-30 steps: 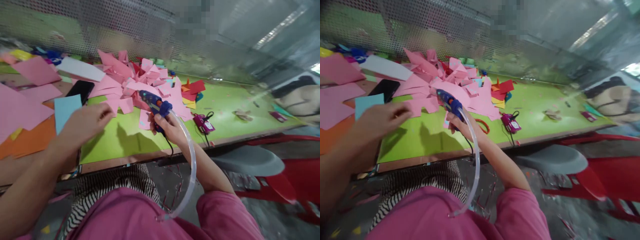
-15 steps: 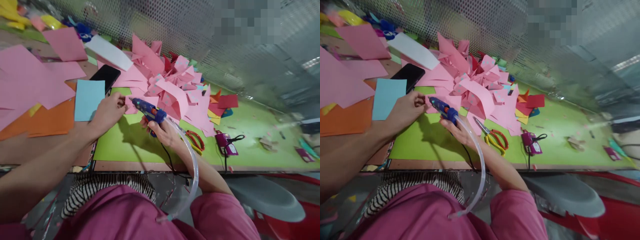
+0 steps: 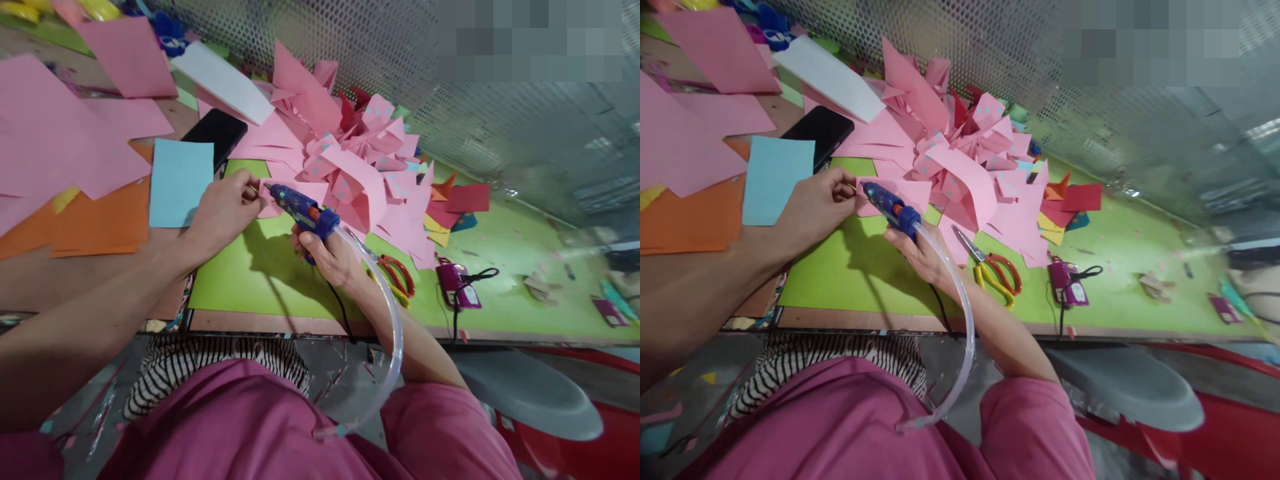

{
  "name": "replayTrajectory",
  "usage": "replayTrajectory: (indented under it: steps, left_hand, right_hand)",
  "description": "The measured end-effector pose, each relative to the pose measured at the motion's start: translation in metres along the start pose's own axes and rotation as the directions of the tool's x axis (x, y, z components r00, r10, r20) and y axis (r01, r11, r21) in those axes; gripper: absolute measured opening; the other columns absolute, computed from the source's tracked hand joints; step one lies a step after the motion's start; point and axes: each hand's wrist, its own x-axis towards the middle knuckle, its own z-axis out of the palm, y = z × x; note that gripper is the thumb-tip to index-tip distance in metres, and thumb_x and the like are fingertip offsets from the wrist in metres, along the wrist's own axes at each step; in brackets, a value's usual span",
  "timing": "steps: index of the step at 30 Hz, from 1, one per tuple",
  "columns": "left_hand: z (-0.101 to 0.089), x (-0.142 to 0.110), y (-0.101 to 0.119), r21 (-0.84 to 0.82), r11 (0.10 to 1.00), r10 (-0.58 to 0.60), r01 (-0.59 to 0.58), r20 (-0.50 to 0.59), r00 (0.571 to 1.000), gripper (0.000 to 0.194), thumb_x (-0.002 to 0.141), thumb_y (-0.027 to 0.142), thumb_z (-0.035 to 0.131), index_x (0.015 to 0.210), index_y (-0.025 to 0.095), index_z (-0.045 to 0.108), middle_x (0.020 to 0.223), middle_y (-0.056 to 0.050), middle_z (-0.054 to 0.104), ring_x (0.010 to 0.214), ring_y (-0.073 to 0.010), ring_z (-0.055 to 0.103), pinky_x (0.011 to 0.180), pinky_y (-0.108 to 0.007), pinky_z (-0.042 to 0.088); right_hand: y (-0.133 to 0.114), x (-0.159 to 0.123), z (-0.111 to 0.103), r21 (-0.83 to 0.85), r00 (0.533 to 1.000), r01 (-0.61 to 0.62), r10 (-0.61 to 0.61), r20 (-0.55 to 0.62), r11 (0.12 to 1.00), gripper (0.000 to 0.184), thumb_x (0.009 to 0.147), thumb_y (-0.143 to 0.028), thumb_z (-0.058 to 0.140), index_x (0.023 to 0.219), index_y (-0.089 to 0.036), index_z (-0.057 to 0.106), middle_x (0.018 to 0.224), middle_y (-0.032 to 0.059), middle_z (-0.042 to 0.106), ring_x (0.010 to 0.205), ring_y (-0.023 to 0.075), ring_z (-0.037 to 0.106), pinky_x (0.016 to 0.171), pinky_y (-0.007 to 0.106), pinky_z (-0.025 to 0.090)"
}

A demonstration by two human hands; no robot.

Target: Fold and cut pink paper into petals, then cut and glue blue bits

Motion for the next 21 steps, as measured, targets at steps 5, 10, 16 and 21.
replayTrajectory:
  steps: [5, 10, 16, 21]
  left_hand:
    - [0.0006, 0.0001, -0.0018, -0.008, 1.0, 0.019, -0.019, 0.006, 1.0, 0.017, 0.081, 0.023, 0.065, 0.098, 0.018, 0.067, 0.09, -0.004, 0.075, 0.083, -0.0206, 0.066, 0.074, -0.031, 0.045]
    - [0.0004, -0.0001, -0.0008, -0.011, 1.0, 0.015, -0.015, 0.008, 1.0, 0.015, 0.082, 0.025, 0.065, 0.095, 0.019, 0.067, 0.088, -0.004, 0.074, 0.08, -0.0206, 0.065, 0.072, -0.031, 0.044]
    - [0.0, 0.0004, -0.0006, 0.0, 1.0, 0.014, -0.014, 0.02, 1.0, 0.016, 0.081, 0.024, 0.063, 0.096, 0.02, 0.066, 0.088, -0.004, 0.074, 0.08, -0.0199, 0.065, 0.071, -0.031, 0.045]
    - [-0.0005, 0.0, -0.0009, 0.03, 0.999, 0.018, -0.019, 0.026, 1.0, 0.017, 0.081, 0.026, 0.063, 0.097, 0.02, 0.066, 0.089, -0.004, 0.074, 0.08, -0.0205, 0.065, 0.073, -0.032, 0.045]
  right_hand:
    - [-0.0015, 0.0008, -0.0011, -0.071, 1.0, 0.013, -0.015, -0.015, 0.997, 0.059, 0.088, -0.08, 0.043, 0.088, -0.023, 0.057, 0.07, 0.0014, 0.061, 0.064, 0.0183, 0.058, 0.062, 0.035, 0.048]
    - [-0.0032, 0.0015, -0.0032, -0.109, 0.999, 0.042, -0.044, -0.009, 0.993, 0.06, 0.088, -0.082, 0.041, 0.08, -0.023, 0.053, 0.064, -0.0002, 0.058, 0.06, 0.0172, 0.056, 0.064, 0.035, 0.047]
    - [-0.005, 0.0022, -0.0051, -0.119, 0.999, 0.027, -0.025, 0.024, 0.993, 0.057, 0.089, -0.078, 0.047, 0.083, -0.022, 0.055, 0.066, 0.0002, 0.06, 0.065, 0.0185, 0.059, 0.064, 0.034, 0.045]
    - [-0.0072, 0.0033, -0.0051, -0.09, 0.999, -0.018, 0.021, 0.025, 0.996, 0.054, 0.09, -0.076, 0.047, 0.082, -0.023, 0.054, 0.062, -0.0015, 0.058, 0.059, 0.0168, 0.058, 0.067, 0.034, 0.047]
